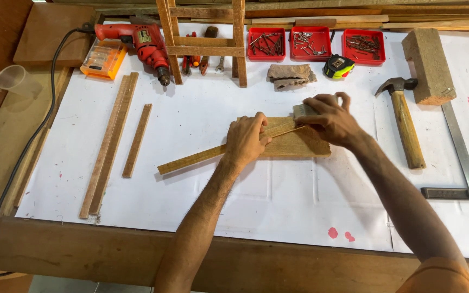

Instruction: Sanding a thin piece of wood with a sanding block on a workbench.

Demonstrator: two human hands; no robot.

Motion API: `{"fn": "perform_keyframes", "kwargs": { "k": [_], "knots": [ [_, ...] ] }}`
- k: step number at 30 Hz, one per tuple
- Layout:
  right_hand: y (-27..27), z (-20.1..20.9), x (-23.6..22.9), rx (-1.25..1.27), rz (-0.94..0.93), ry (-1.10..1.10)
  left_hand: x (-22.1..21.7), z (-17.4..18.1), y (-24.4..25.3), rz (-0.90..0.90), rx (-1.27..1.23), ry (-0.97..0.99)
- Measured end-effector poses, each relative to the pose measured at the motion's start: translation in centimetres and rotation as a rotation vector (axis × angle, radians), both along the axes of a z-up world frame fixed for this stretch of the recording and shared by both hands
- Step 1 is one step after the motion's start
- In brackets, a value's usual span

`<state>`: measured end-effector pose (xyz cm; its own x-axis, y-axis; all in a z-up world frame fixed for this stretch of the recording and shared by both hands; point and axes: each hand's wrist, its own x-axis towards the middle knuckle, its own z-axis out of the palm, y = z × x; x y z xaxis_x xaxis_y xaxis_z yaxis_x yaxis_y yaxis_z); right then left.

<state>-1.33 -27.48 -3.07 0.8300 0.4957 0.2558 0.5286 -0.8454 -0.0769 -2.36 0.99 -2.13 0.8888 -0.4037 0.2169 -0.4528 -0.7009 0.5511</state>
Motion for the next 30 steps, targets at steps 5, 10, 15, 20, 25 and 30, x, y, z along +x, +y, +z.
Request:
{"fn": "perform_keyframes", "kwargs": {
  "k": [5,10,15,20,25,30],
  "knots": [
    [5.5,0.5,-1.3,0.008,0.131,-0.024,0.2,-0.2,-0.1,0.004,0.045,0.017],
    [3.0,-0.5,-0.9,-0.027,0.190,-0.083,0.4,-1.3,0.6,-0.046,0.012,-0.043],
    [-1.5,-1.4,-1.0,-0.169,0.026,-0.106,0.0,-1.6,1.7,-0.146,0.073,-0.111],
    [3.6,1.3,-2.7,0.026,0.099,-0.112,0.6,-0.5,1.3,-0.162,0.062,-0.071],
    [6.4,-0.2,-2.5,0.030,0.171,-0.107,1.0,-0.4,1.3,-0.155,0.096,-0.078],
    [3.2,0.6,-2.1,0.037,0.147,-0.135,0.1,0.0,1.5,-0.155,0.061,-0.072]
  ]
}}
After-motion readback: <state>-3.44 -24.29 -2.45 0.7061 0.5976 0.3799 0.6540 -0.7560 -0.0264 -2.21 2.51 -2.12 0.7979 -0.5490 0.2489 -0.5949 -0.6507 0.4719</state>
